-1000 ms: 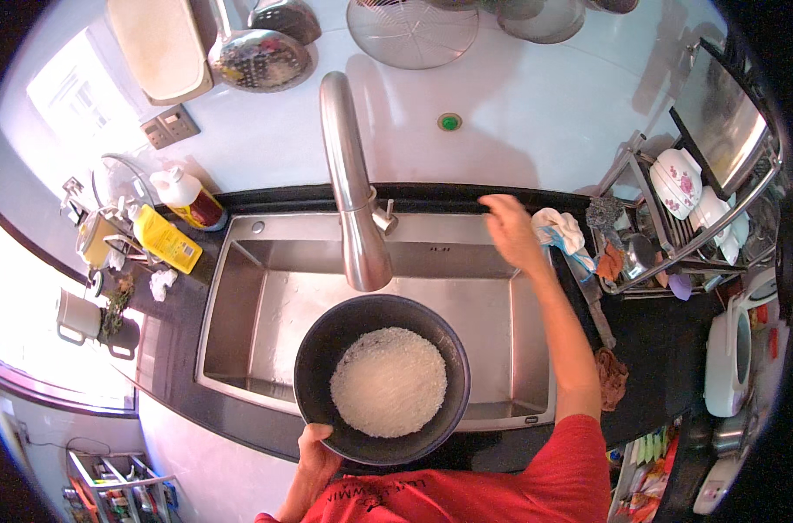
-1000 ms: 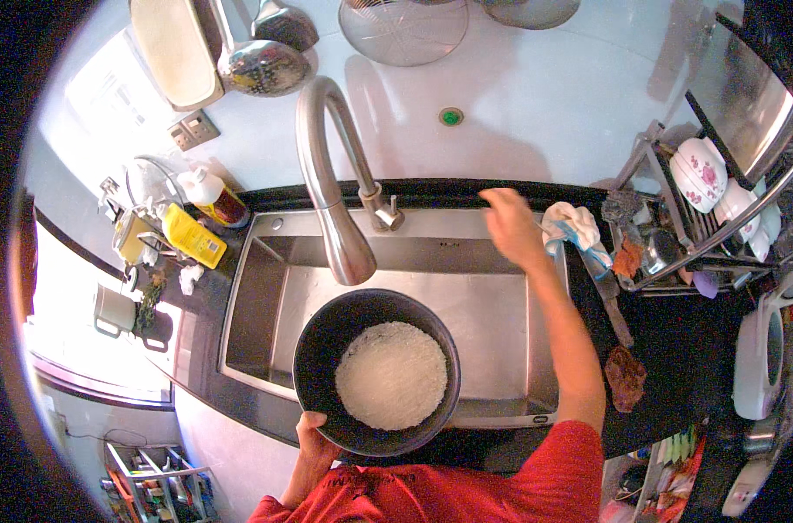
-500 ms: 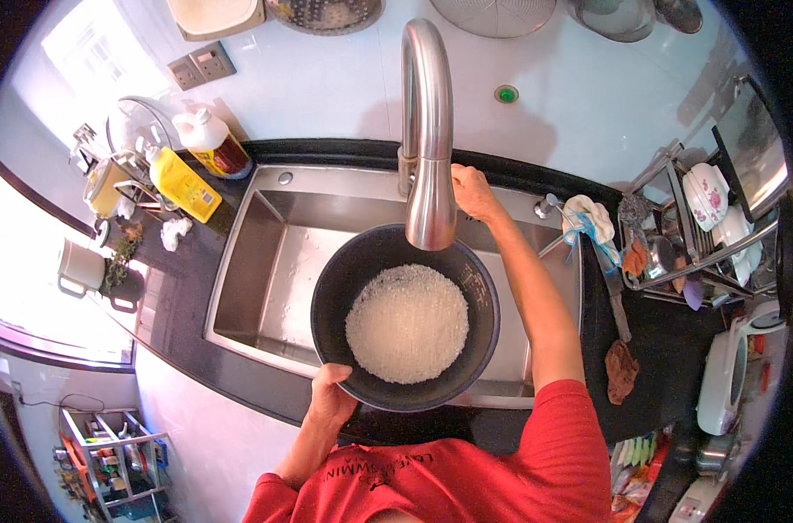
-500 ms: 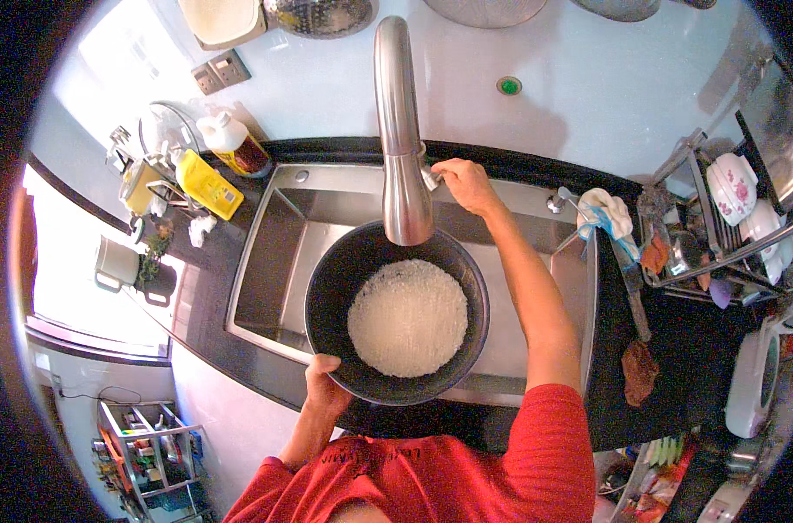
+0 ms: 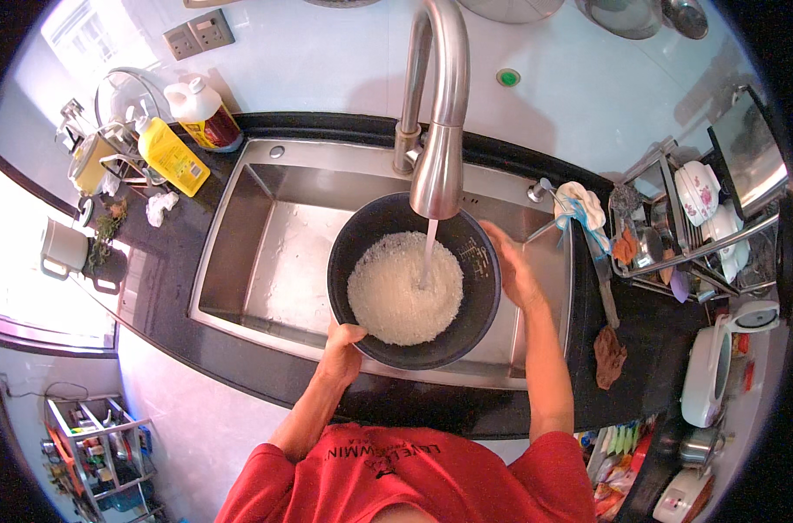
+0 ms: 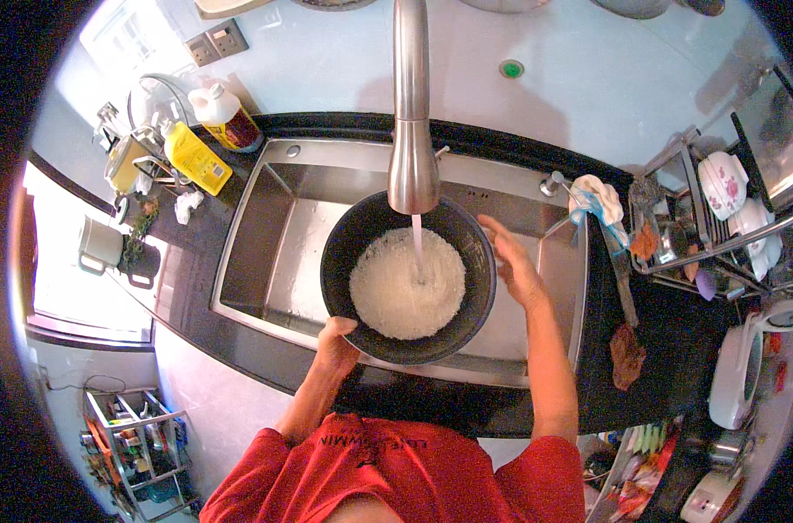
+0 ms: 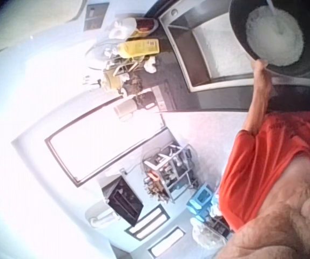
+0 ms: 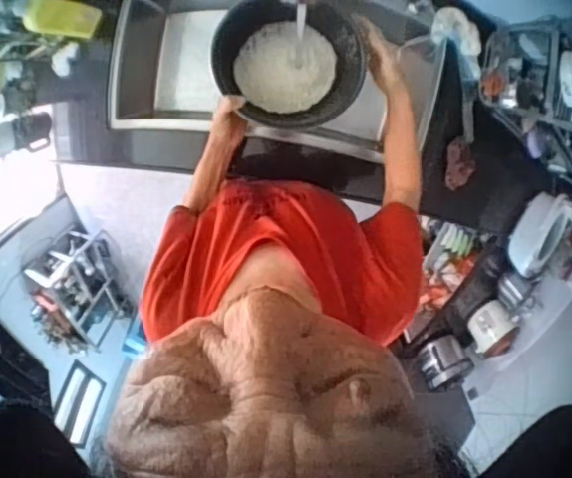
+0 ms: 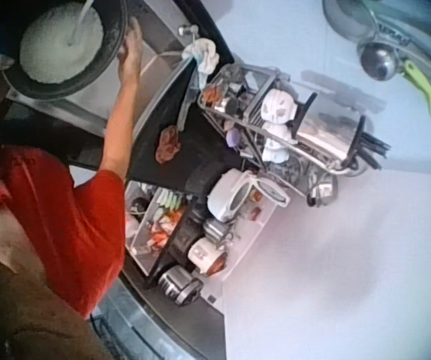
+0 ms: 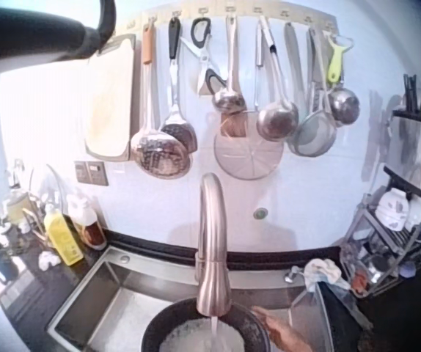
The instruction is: The person washes uncooked rice in a black bowl at a kitchen sink. They repeatedly fill the bowl with water from the tap, agitate the rice by hand, and drain the cloudy water into the sink. This cycle is performed multiple times to clean the rice.
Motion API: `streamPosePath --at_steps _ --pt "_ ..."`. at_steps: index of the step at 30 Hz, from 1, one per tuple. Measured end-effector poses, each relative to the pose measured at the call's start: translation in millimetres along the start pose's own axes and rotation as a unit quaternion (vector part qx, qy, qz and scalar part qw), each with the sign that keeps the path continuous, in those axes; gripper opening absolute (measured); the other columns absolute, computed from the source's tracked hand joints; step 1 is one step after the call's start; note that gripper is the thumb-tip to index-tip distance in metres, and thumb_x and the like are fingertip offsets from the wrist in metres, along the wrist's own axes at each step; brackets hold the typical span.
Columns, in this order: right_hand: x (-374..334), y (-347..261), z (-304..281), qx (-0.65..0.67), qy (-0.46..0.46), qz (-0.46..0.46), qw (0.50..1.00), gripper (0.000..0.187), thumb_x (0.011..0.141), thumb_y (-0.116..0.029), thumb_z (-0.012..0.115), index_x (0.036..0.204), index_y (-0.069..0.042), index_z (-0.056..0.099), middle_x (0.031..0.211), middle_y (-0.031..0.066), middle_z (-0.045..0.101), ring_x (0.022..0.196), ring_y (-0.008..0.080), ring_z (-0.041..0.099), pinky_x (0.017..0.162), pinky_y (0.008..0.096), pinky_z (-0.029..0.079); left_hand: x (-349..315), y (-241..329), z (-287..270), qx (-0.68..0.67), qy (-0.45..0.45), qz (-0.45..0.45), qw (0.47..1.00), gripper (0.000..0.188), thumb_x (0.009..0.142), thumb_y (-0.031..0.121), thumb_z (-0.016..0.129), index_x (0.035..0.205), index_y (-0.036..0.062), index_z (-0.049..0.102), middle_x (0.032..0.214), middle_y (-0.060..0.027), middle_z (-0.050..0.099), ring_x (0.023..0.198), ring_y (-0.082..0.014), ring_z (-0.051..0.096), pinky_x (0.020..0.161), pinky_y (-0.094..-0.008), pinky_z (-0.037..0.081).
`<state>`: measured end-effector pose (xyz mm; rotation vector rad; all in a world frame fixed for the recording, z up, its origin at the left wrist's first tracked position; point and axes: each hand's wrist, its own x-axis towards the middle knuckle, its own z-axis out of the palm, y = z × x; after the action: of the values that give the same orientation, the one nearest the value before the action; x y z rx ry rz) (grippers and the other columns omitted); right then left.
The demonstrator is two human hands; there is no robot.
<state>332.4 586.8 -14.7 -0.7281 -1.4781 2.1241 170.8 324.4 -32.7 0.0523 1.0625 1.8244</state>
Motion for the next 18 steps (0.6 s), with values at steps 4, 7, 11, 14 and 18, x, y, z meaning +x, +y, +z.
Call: streamPosePath --at_steps 4,7,11,14,18 --pt "-28.9 30.1 7.7 0.054 -0.013 0.121 0.991 0.078 0.075 -0.047 0.067 0.132 -0.001 0.041 0.125 0.0111 0.052 0.115 0.0223 0.050 0.097 0.0354 0.040 11.5 -0.1 -11.7 0.053 -0.051 0.033 0.997 0.085 0.055 0.018 0.059 0.135 0.0045 0.033 0.129 -0.0106 0.044 0.119 -0.0245 0.041 0.103 -0.0366 0.031" --pt "-37.5 41.0 12.8 0.133 -0.030 0.109 0.985 0.079 0.071 -0.044 0.070 0.131 -0.001 0.041 0.123 0.0123 0.054 0.112 0.0229 0.053 0.096 0.0369 0.042 7.3 7.0 -9.0 0.048 -0.061 0.020 0.997 0.082 0.055 0.016 0.058 0.133 0.0020 0.036 0.126 -0.0106 0.048 0.116 -0.0244 0.045 0.101 -0.0354 0.034" --pt "-38.4 38.8 23.6 0.146 -0.029 0.108 0.983 0.077 0.072 -0.039 0.068 0.133 -0.002 0.040 0.124 0.0118 0.053 0.111 0.0221 0.053 0.095 0.0364 0.043 9.2 2.9 -32.3 -0.006 -0.055 -0.026 0.998 0.077 0.056 0.014 0.056 0.130 -0.0005 0.041 0.122 -0.0123 0.053 0.111 -0.0265 0.052 0.098 -0.0361 0.041" --pt "-32.2 29.6 42.5 0.079 0.007 0.029 0.996 0.066 0.075 -0.040 0.064 0.125 0.001 0.048 0.115 0.0131 0.059 0.105 0.0228 0.057 0.092 0.0366 0.045 15.0 -0.4 -40.9 -0.065 -0.062 -0.049 0.995 0.071 0.060 0.022 0.061 0.126 0.0006 0.046 0.116 -0.0142 0.058 0.104 -0.0332 0.056 0.094 -0.0440 0.045" --pt "-22.2 6.1 50.3 0.040 0.015 0.052 0.998 0.053 0.077 -0.037 0.061 0.116 -0.001 0.054 0.106 0.0087 0.060 0.097 0.0182 0.058 0.087 0.0336 0.045 24.9 -6.4 -26.4 -0.117 -0.040 -0.056 0.991 0.070 0.069 0.036 0.062 0.128 0.0024 0.045 0.122 -0.0147 0.055 0.108 -0.0323 0.055 0.096 -0.0449 0.043"
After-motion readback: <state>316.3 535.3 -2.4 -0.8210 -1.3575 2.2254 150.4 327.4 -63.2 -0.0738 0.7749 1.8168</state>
